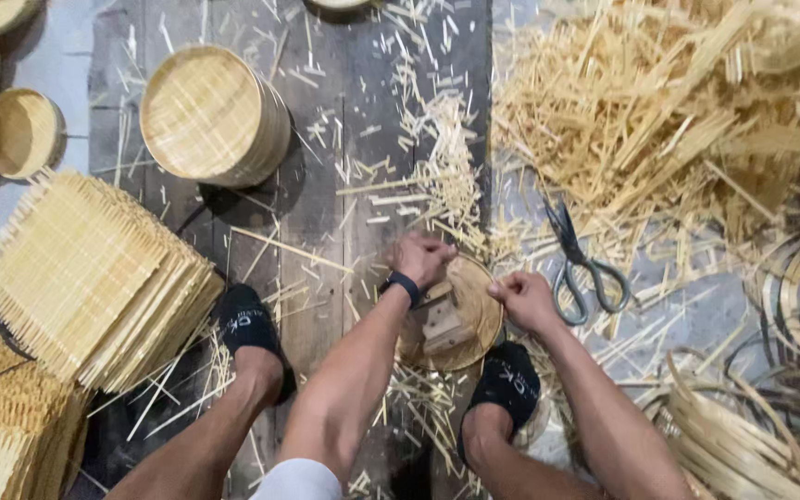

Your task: The person sits on the floor of a bamboo workshop and assembles bamboo steamer baskets. They trim bamboo strips with shears, fit a woven bamboo mat into a round rim, press the rim and mat together over a wooden form, and set finished steamers aside with the stack.

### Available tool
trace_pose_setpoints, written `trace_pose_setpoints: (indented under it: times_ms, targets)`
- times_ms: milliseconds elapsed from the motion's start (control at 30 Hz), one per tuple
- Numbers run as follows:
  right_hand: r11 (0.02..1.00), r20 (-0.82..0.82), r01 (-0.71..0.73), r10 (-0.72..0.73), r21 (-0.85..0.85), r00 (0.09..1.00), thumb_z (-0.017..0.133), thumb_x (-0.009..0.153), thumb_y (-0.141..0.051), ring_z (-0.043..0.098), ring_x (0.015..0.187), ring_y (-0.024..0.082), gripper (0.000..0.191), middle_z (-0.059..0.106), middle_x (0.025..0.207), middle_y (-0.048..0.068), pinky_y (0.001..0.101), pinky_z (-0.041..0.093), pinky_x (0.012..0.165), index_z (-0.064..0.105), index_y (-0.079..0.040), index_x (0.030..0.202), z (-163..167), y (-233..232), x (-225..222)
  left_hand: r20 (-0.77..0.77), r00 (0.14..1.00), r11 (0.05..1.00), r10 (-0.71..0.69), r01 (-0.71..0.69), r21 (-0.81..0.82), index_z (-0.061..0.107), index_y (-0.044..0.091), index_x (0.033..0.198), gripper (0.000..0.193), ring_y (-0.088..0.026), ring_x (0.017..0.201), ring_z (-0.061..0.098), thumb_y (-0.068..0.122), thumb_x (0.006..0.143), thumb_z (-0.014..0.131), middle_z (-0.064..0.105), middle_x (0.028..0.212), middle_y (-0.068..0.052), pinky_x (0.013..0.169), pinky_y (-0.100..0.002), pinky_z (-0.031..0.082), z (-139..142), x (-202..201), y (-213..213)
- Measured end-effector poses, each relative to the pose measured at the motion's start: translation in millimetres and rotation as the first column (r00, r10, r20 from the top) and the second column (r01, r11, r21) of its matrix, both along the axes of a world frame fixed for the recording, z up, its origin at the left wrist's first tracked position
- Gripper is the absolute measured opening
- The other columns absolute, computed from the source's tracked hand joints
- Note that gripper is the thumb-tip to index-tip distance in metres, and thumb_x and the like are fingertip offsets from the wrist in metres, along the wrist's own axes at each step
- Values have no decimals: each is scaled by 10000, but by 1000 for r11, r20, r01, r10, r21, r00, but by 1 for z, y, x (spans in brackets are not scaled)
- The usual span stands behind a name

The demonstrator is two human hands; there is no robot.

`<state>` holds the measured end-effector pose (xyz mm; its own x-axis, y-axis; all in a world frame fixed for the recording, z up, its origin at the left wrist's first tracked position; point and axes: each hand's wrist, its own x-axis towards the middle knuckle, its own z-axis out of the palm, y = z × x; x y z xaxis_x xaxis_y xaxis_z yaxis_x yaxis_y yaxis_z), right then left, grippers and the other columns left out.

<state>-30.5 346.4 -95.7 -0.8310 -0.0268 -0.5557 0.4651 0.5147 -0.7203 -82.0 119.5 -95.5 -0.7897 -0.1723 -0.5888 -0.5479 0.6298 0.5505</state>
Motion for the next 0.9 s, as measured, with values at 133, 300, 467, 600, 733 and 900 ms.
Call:
trace_pose_setpoints:
  times_ms: [133, 300, 467, 600, 733, 900]
  targets:
    - [999, 12, 49, -49, -23, 999, 855, 797, -277, 622, 559, 120, 316, 720, 668, 67, 295, 504, 533, 767, 23, 847, 1, 0, -4, -80, 996, 998, 47, -50, -34, 876, 237, 887, 262, -304, 1227, 572, 430, 711, 879, 641, 1338, -53, 1152, -604, 211, 4, -2, 3]
    - [995, 29, 86, -84, -49, 996, 814, 852, -304, 603, 582, 114, 328, 715, 703, 55, 297, 501, 540, 762, 14, 911, 6, -2, 11, -302, 951, 996, 61, -37, 85, 820, 209, 946, 287, -291, 1084, 669, 444, 781, 813, 734, 1112, -107, 1071, -501, 419, 9, 6, -12]
    - [876, 432, 318, -144, -364, 890, 733, 858, -194, 744, 708, 143, 217, 775, 804, 46, 313, 648, 654, 755, 8, 935, 8, 6, 43, -143, 971, 980, 192, -197, -23, 815, 154, 1015, 286, -273, 830, 726, 409, 939, 712, 769, 951, -116, 815, -406, 574, 8, 54, -70]
    - [852, 381, 328, -167, -409, 909, 723, 911, -178, 697, 704, 137, 199, 764, 817, 50, 285, 600, 643, 782, 8, 949, -4, 7, 56, 8, 961, 927, 278, -270, 261, 797, 107, 1012, 363, -203, 869, 776, 319, 734, 898, 815, 959, -110, 835, -349, 607, 1, 76, -99]
    - [908, 331, 288, -182, -305, 926, 731, 918, -194, 692, 670, 165, 218, 759, 788, 77, 296, 575, 609, 787, 16, 937, -6, 1, 54, 77, 950, 946, 304, -310, 90, 832, 90, 981, 362, -196, 859, 774, 322, 712, 903, 809, 962, -119, 830, -324, 594, 4, 74, -96]
    - [802, 374, 427, -277, -417, 885, 711, 944, -188, 677, 699, 164, 227, 745, 845, 91, 278, 565, 620, 756, 29, 993, 10, 0, 52, 27, 944, 943, 327, -328, 46, 842, 69, 1104, 401, -185, 824, 757, 326, 796, 841, 822, 1000, -138, 812, -310, 581, 15, 77, -88]
